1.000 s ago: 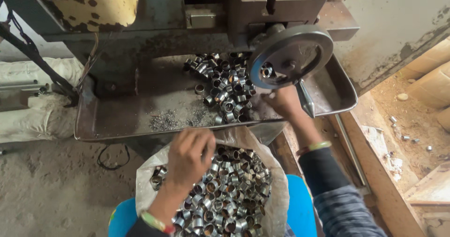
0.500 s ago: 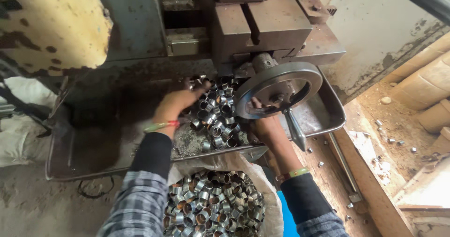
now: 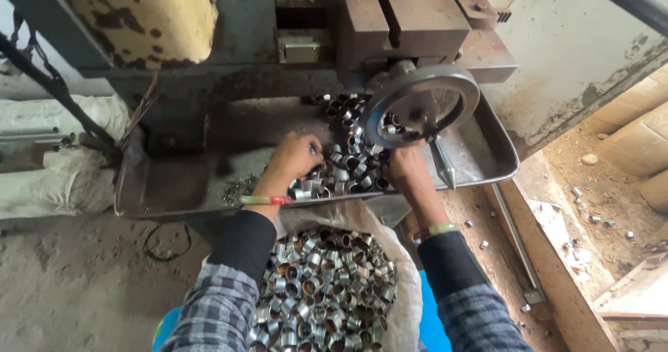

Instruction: The person repeatedly scoops small cylindrical metal parts from a white sack on their lap and places them into a metal tray on a machine. The person uses both hands to transfer the parts in batches, occasionally adjusting the pile in the tray.

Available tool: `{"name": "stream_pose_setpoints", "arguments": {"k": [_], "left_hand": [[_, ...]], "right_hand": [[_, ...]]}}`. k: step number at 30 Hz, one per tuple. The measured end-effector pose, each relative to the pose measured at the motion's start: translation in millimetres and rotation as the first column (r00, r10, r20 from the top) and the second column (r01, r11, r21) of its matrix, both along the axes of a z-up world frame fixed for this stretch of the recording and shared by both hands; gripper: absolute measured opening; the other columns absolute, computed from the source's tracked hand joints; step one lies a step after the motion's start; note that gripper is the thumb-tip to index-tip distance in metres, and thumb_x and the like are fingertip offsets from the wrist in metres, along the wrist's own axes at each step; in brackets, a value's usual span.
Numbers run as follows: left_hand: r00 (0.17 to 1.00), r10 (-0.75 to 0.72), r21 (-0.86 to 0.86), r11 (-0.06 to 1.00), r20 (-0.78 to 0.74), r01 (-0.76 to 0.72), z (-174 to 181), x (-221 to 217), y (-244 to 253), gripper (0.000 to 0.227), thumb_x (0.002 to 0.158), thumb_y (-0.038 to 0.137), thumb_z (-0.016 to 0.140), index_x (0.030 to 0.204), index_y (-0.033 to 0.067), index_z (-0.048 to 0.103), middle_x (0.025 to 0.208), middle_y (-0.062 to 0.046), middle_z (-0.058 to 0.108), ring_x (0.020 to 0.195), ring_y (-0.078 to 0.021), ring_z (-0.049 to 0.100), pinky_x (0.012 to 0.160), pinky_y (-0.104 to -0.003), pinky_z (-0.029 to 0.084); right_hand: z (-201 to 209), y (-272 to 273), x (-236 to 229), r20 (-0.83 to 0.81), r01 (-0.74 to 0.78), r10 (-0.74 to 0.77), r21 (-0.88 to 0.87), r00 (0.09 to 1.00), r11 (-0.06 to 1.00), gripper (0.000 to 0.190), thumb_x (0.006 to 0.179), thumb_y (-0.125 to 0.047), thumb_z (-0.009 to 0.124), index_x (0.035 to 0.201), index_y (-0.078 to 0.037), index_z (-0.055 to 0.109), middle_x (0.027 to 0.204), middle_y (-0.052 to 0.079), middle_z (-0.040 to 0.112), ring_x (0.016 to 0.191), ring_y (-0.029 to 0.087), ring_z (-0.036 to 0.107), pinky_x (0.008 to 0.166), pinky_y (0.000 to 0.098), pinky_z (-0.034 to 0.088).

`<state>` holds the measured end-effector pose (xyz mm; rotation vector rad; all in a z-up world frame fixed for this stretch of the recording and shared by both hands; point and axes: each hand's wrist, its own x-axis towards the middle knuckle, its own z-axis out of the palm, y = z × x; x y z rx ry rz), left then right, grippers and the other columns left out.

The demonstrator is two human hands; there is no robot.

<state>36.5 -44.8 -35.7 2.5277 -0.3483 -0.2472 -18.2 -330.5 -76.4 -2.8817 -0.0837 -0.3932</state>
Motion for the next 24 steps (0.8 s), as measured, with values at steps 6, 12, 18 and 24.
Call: {"name": "stream_pose_setpoints", "arguments": {"k": [6,12,18,24], "left_hand": [[0.970,0.240,-0.580,0.786,-0.038,-0.217,4,-7,34,0.026,0.087,0.032,0.078,0.109,0.0174,0.076,0.089,-0.011,0.075,0.069,-0.0279,0.074,0.063,-0.035,0.058],[0.865,-0.017,-0.854,-0.152,-0.501,-0.498,44,-49,45,0.030,0.094,0.034,0.067,0.113,0.0119,0.072,0.086,-0.004,0.069,0.066,-0.0148,0.064,0.043,-0.026,0.047],[0.822,-0.141,-0.719,-0.418,-0.552,-0.555,52,-128,26,0.044,0.101,0.044,0.047,0.118,0.0094,0.067,0.091,-0.007,0.072,0.067,-0.0161,0.065,0.042,-0.025,0.044],[0.724,-0.174,-0.669,-0.285,-0.668,-0.686,44,-190,20,0.052,0.099,0.049,0.044,0.119,0.0084,0.070,0.087,-0.007,0.073,0.062,-0.0150,0.066,0.036,-0.025,0.044]], "right_hand": [[1,2,-6,0.325,-0.006,-0.026,0.095,0.945,0.995,0.032,0.070,-0.013,0.078,0.097,0.002,0.069,0.092,0.029,0.069,0.085,0.047,0.067,0.072,0.0515,0.055],[32,-3,-6,-0.076,0.154,-0.156,0.797,0.985,0.584,0.020,0.089,-0.010,0.068,0.108,-0.005,0.066,0.086,0.014,0.070,0.071,0.025,0.068,0.063,0.0395,0.056],[50,-8,-48,0.122,-0.124,-0.025,0.972,0.992,-0.201,0.025,0.098,-0.014,0.069,0.120,-0.009,0.058,0.107,0.007,0.065,0.088,0.021,0.070,0.067,0.0328,0.059],[66,34,-120,0.003,-0.001,0.003,0.889,1.000,-0.458,0.033,0.098,-0.017,0.055,0.129,-0.011,0.066,0.108,0.010,0.070,0.083,0.018,0.069,0.060,0.0291,0.058]]}}
